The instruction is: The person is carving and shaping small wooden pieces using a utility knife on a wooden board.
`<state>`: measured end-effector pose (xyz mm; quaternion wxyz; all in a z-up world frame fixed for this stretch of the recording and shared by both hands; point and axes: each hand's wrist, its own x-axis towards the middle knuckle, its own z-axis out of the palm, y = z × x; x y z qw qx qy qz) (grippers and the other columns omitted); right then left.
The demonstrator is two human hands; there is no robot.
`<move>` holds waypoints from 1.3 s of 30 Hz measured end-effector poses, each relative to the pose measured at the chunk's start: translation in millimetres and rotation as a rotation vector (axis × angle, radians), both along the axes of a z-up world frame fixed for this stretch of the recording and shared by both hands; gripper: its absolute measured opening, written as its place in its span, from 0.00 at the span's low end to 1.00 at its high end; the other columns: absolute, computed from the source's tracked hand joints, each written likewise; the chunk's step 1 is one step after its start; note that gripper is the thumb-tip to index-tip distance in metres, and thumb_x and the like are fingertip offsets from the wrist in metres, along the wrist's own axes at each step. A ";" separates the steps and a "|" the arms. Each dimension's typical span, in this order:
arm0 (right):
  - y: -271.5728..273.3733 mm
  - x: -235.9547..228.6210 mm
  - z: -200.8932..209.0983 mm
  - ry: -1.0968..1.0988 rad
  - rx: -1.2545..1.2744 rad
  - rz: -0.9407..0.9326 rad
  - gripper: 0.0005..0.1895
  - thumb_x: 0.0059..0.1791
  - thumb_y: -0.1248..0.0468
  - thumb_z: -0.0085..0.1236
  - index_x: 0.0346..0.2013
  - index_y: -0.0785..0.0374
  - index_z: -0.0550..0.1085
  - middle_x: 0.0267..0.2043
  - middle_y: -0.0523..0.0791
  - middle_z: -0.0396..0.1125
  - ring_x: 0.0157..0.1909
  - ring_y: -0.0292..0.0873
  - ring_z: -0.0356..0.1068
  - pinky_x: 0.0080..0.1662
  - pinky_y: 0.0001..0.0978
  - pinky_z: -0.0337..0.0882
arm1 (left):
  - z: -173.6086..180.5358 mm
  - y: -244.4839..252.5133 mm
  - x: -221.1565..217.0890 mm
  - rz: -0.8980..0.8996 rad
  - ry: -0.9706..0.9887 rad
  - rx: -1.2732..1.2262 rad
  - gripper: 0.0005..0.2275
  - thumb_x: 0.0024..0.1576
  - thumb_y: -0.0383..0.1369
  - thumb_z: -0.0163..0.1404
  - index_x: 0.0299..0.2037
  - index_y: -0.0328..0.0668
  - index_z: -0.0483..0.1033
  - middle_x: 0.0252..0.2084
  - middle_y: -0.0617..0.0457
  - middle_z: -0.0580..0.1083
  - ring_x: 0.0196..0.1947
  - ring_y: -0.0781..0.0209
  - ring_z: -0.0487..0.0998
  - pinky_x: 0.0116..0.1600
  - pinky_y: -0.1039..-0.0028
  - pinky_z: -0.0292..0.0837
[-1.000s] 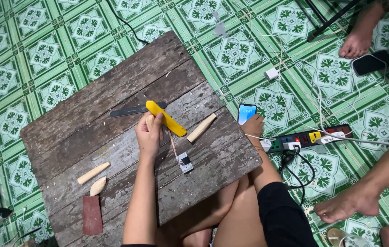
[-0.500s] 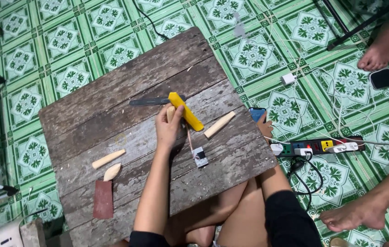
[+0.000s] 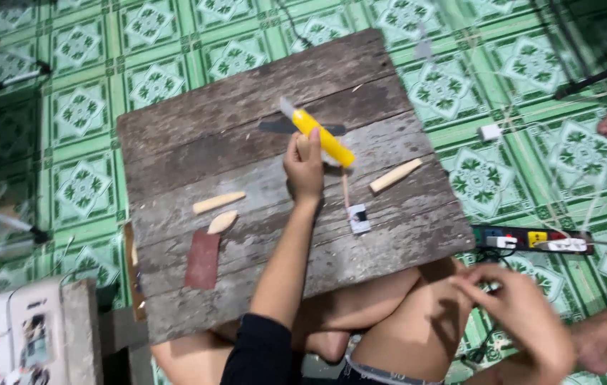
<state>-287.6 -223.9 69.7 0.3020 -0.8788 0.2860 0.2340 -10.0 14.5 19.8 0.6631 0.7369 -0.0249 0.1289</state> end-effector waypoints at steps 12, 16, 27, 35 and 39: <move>224.7 115.1 76.6 -0.723 0.404 1.238 0.15 0.55 0.47 0.51 0.35 0.54 0.74 0.39 0.47 0.72 0.40 0.61 0.73 0.38 0.52 0.73 | 15.9 2.8 0.8 0.061 0.293 0.075 0.27 0.54 0.51 0.57 0.52 0.33 0.76 0.42 0.33 0.79 0.49 0.40 0.80 0.51 0.58 0.78; 192.5 127.7 60.2 -0.780 0.499 0.703 0.07 0.46 0.56 0.62 0.36 0.51 0.82 0.36 0.46 0.79 0.43 0.56 0.78 0.46 0.51 0.75 | 10.9 4.4 1.0 0.024 0.310 0.061 0.26 0.54 0.51 0.57 0.53 0.36 0.77 0.42 0.35 0.79 0.50 0.43 0.80 0.52 0.58 0.77; 85.8 247.9 -72.5 -1.108 -0.028 0.369 0.15 0.53 0.64 0.57 0.54 0.49 0.78 0.45 0.37 0.69 0.49 0.44 0.69 0.56 0.42 0.58 | 4.7 1.8 -6.1 0.021 0.204 -0.030 0.21 0.55 0.50 0.59 0.47 0.39 0.80 0.38 0.38 0.80 0.45 0.47 0.82 0.50 0.61 0.76; 70.6 239.5 -75.1 -0.990 -0.206 0.578 0.25 0.45 0.71 0.58 0.53 0.42 0.78 0.50 0.41 0.67 0.51 0.53 0.67 0.52 0.50 0.63 | 3.8 15.2 2.9 0.300 0.094 -0.194 0.16 0.60 0.47 0.54 0.34 0.42 0.73 0.27 0.46 0.70 0.33 0.59 0.73 0.43 0.71 0.69; 64.3 254.5 -66.9 -1.234 -0.736 0.961 0.06 0.45 0.61 0.61 0.29 0.41 0.80 0.38 0.36 0.66 0.42 0.42 0.67 0.44 0.34 0.65 | 28.2 14.5 -3.8 0.263 0.034 -0.177 0.19 0.59 0.46 0.53 0.21 0.47 0.65 0.08 0.57 0.60 0.13 0.70 0.68 0.29 0.84 0.65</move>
